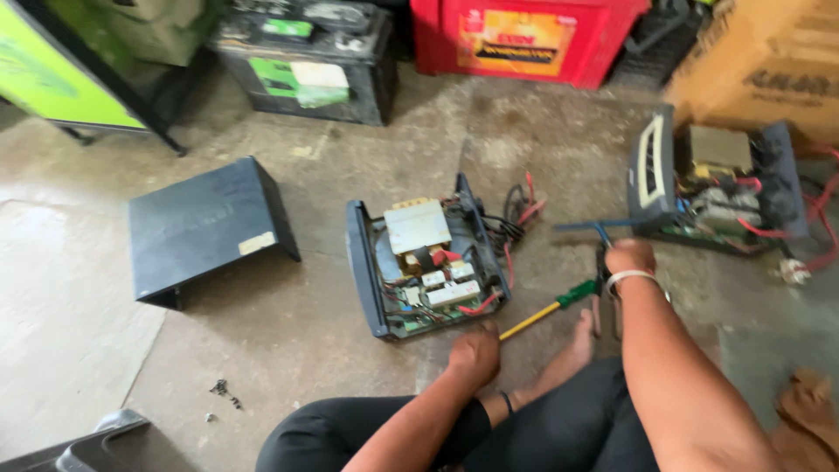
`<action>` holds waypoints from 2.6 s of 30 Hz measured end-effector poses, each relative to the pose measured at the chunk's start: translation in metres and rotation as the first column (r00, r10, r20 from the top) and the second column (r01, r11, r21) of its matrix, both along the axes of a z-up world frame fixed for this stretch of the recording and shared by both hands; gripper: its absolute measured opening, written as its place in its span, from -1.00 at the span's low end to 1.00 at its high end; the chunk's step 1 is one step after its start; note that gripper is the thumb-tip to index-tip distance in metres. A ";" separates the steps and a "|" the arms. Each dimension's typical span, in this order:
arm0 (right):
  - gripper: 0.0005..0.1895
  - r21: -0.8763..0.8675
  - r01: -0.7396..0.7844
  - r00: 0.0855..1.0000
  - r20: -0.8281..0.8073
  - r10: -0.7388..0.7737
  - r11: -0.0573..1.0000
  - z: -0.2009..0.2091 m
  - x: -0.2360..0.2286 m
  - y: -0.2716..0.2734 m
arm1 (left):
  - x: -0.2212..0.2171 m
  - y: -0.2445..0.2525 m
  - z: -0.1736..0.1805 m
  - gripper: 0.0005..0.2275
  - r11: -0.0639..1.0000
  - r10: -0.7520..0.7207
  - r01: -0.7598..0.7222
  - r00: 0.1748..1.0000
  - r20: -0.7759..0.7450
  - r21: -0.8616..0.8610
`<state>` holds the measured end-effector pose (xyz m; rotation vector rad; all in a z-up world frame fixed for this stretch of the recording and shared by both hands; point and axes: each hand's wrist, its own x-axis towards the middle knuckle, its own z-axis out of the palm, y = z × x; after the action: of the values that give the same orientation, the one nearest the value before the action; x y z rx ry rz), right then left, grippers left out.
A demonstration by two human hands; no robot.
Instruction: The person sits on the floor and uses a screwdriver to remove screws from the casing of a black electronic device. After opening the casing, the person uses a test screwdriver to probe various internal components and wires.
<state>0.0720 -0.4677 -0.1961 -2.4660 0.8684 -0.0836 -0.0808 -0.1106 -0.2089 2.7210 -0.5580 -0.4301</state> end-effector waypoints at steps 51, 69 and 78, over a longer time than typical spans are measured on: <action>-0.51 -0.226 -0.842 0.182 0.737 0.651 0.490 0.321 -0.087 0.256 | 0.087 0.092 0.175 -0.68 0.721 0.106 0.016 0.985 0.133 -0.693; -0.47 -0.224 -0.851 0.164 0.747 0.645 0.475 0.316 -0.087 0.260 | 0.086 0.086 0.168 -0.78 0.790 0.192 -0.084 0.975 0.115 -0.607; -0.43 -0.293 -0.796 0.195 0.704 0.683 0.529 0.321 -0.090 0.263 | 0.088 0.086 0.148 -0.78 0.841 0.209 -0.084 0.962 0.178 -0.535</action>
<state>-0.0177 -0.2045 0.1248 -2.0751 -0.7456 -0.6411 0.0077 -0.0244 -0.0609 2.2642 -0.4371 0.0812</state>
